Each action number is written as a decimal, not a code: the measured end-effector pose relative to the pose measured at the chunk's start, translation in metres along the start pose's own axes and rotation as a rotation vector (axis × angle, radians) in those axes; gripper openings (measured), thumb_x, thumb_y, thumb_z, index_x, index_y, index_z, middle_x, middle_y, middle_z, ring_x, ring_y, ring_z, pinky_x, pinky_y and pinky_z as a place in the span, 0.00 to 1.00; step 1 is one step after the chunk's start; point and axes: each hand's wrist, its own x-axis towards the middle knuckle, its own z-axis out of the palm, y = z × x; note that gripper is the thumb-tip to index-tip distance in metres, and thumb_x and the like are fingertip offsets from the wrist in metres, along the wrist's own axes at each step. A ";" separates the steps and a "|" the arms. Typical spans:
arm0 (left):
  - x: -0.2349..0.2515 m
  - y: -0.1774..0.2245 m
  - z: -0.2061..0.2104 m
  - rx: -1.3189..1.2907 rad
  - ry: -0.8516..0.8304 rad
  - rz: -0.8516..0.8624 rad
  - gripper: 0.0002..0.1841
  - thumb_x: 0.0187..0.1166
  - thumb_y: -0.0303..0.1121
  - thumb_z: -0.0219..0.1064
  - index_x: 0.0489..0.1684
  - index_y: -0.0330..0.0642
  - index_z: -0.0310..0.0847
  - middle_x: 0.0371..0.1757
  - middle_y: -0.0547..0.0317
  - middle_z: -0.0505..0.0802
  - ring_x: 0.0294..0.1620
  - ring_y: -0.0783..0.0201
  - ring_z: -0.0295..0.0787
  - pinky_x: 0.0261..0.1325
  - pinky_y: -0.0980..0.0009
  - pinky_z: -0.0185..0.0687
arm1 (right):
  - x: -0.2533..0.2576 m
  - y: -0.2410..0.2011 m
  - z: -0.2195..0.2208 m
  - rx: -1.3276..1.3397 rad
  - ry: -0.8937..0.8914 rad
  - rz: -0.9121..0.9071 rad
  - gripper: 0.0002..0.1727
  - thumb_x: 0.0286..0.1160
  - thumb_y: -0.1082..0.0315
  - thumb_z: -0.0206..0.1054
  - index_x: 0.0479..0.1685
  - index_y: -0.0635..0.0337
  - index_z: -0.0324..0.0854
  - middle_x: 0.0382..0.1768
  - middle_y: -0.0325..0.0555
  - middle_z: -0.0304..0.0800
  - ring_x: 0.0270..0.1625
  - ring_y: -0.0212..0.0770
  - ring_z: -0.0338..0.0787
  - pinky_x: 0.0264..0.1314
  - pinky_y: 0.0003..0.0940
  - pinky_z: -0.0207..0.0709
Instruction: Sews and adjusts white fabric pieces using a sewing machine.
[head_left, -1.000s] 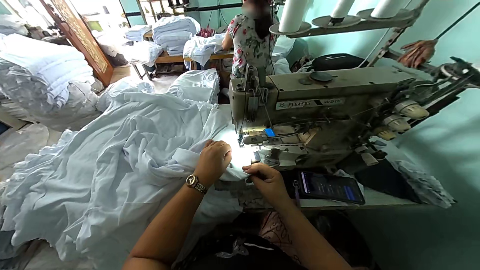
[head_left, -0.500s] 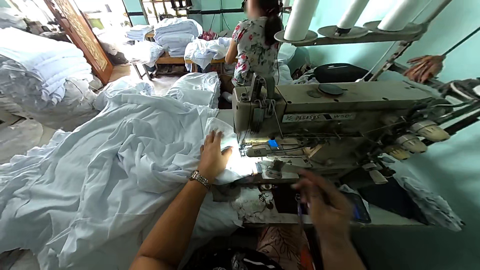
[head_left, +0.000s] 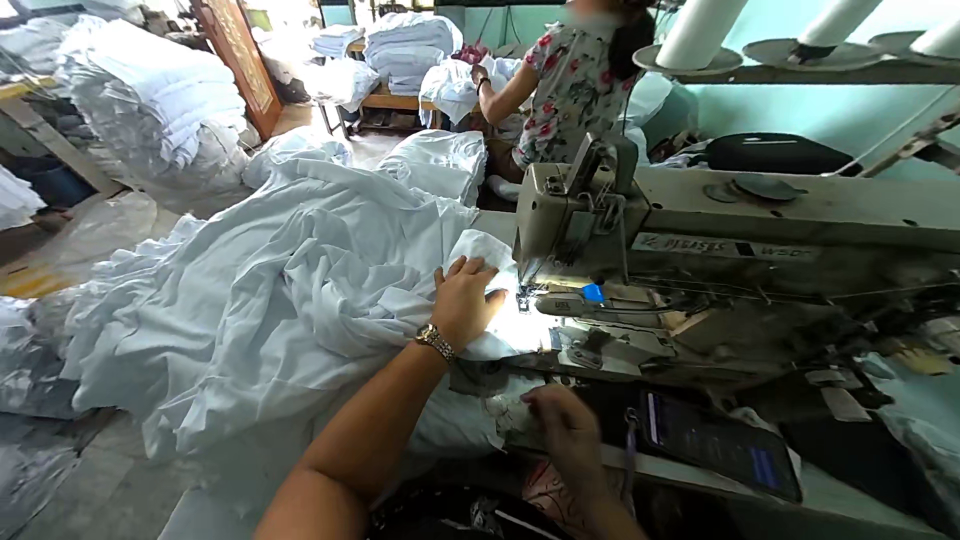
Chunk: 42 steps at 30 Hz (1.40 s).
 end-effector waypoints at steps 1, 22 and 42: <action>0.000 0.000 0.000 0.010 0.005 0.024 0.21 0.82 0.51 0.66 0.69 0.57 0.88 0.78 0.59 0.84 0.87 0.50 0.67 0.84 0.31 0.54 | -0.003 0.012 0.014 -0.022 -0.052 -0.029 0.21 0.90 0.52 0.56 0.40 0.53 0.91 0.33 0.34 0.90 0.35 0.24 0.87 0.39 0.21 0.84; -0.052 -0.036 -0.095 -0.186 0.244 -0.035 0.17 0.87 0.44 0.64 0.31 0.41 0.85 0.22 0.56 0.84 0.24 0.60 0.81 0.30 0.57 0.80 | 0.002 0.007 0.015 -0.041 -0.207 0.092 0.23 0.79 0.52 0.68 0.67 0.55 0.84 0.45 0.42 0.90 0.41 0.29 0.88 0.44 0.28 0.87; -0.158 -0.104 -0.136 -0.302 0.361 0.111 0.15 0.80 0.31 0.70 0.61 0.36 0.86 0.63 0.50 0.91 0.62 0.60 0.90 0.64 0.61 0.88 | 0.090 -0.067 0.041 -0.481 -0.130 -0.120 0.20 0.83 0.56 0.62 0.61 0.59 0.87 0.47 0.54 0.92 0.39 0.46 0.90 0.41 0.45 0.86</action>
